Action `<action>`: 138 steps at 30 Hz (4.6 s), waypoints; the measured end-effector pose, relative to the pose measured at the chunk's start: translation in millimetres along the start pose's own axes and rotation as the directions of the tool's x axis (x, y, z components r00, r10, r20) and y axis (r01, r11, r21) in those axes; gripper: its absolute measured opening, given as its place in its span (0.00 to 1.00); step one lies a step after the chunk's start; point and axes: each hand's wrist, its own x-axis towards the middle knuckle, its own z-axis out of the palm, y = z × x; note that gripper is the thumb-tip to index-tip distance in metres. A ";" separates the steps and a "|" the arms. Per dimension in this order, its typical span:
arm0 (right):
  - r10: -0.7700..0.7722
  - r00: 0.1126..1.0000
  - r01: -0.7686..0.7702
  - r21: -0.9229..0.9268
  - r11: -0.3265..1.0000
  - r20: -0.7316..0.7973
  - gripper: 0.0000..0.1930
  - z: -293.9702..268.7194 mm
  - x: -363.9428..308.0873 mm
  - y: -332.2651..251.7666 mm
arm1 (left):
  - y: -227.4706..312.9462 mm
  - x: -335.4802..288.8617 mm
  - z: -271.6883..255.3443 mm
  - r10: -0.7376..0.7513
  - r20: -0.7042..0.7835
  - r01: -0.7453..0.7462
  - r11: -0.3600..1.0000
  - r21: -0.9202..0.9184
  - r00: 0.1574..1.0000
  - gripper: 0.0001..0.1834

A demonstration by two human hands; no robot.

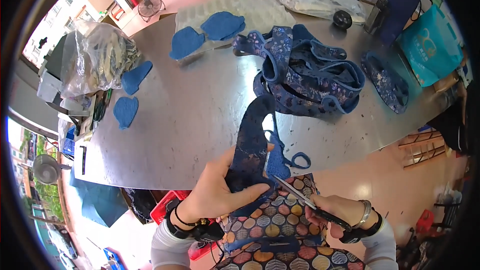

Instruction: Cutting out a blue patterned fabric piece for a shoe using scissors.

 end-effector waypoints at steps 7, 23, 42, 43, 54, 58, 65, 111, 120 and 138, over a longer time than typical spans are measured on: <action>-0.250 0.962 0.271 -0.473 0.838 0.109 0.18 -4.9 -0.1 1.5 | 0.5 1.1 2.6 0.005 0.001 -0.005 0.999 -0.046 1.000 0.28; -0.254 0.960 0.279 -0.403 0.871 0.117 0.08 -12.3 8.4 11.2 | -2.0 3.9 -3.1 0.012 0.054 -0.009 0.998 -0.057 0.998 0.28; -0.673 0.730 0.681 -0.044 0.731 0.123 0.33 -16.2 39.3 41.6 | -24.2 6.5 16.9 -0.095 -0.260 -0.060 0.846 -0.530 0.961 0.33; -0.676 0.727 0.684 -0.045 0.728 0.124 0.33 -16.7 43.7 43.1 | -24.3 6.6 17.0 -0.092 -0.260 -0.061 0.847 -0.527 0.961 0.33; -0.547 0.837 0.538 0.157 0.829 0.023 0.24 -14.4 57.1 45.8 | -18.3 10.4 28.1 -0.268 -0.294 -0.039 0.675 -0.737 0.918 0.14; -0.540 0.841 0.438 0.597 0.672 -0.009 0.16 -7.7 33.3 36.4 | -19.1 19.9 25.6 -0.299 -0.422 -0.151 0.636 -0.757 0.856 0.10; -0.536 0.819 0.467 -0.778 0.420 0.203 0.16 -3.6 54.5 42.5 | -11.7 47.7 8.0 -0.170 -0.547 -0.298 0.690 -0.660 0.820 0.04; -0.478 0.878 0.473 0.204 0.857 -0.025 0.32 19.0 69.7 14.5 | -21.2 12.7 35.2 -0.165 -0.458 -0.269 0.620 -0.737 0.874 0.15; -0.712 0.674 0.687 0.190 0.702 0.194 0.40 6.3 83.3 19.3 | -21.6 12.5 32.6 -0.165 -0.487 -0.285 0.636 -0.717 0.858 0.16; -0.466 0.870 0.407 0.299 0.863 0.161 0.20 17.8 44.8 3.6 | -16.7 9.0 29.6 -0.041 -0.496 -0.245 0.832 -0.497 0.867 0.21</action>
